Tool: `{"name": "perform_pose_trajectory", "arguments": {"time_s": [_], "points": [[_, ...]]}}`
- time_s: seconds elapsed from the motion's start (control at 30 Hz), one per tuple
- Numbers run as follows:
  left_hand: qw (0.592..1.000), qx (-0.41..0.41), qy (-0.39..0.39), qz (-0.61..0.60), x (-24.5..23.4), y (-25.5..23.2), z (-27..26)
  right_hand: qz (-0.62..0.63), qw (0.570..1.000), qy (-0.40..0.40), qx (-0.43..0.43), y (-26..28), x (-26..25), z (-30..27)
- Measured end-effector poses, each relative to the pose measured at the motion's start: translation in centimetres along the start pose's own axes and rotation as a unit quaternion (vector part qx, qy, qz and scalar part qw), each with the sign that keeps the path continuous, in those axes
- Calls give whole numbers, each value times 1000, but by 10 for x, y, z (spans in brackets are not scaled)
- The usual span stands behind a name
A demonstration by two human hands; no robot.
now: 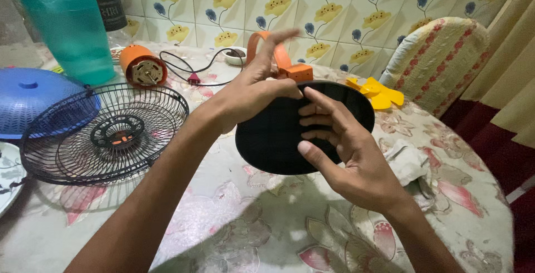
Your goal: The person wipes the black fan base with a cloth, then attaches the orange neck to the base and secures it with a screw. They insert a metal bracket into the base and fasten it with another screw. Finally, they pick up the fan cage and motor housing, preparing to attach them.
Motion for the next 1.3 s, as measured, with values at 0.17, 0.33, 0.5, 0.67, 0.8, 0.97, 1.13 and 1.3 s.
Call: {"name": "perform_pose_trajectory", "arguments": {"time_s": [0.17,0.33,0.5,0.67,0.8,0.97,1.13,1.3], "points": [[994,86,50,-37,-7,-11,1,-76,992,-81,-58,7,1,0],[991,-12,9,-136,-26,-16,1,-396,856,-291,-157,21,-16,7],[992,85,3,-94,-31,-18,4,-412,842,-311,-158,27,-24,40],[984,7,-12,-179,-53,-19,-1,-310,933,-183,-16,28,-49,92],[970,-5,1,-241,-72,-23,3,-68,991,-83,77,23,-50,126],[957,-96,-19,-272,-96,-17,2,-125,969,-103,184,25,-40,159],[920,-156,-17,-359,-109,-18,4,-108,972,-129,162,33,-27,162],[942,-221,-68,-244,-109,-32,2,-135,956,-166,200,27,-16,159]]}}
Point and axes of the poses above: each hand's wrist, its own z-axis towards the middle knuckle, its own x-axis out of the palm, y = z × x, the point moved 1 cm from there along z, towards the middle knuckle, and after that the axes turned 5 degrees about -z, right-handed, at the moved point
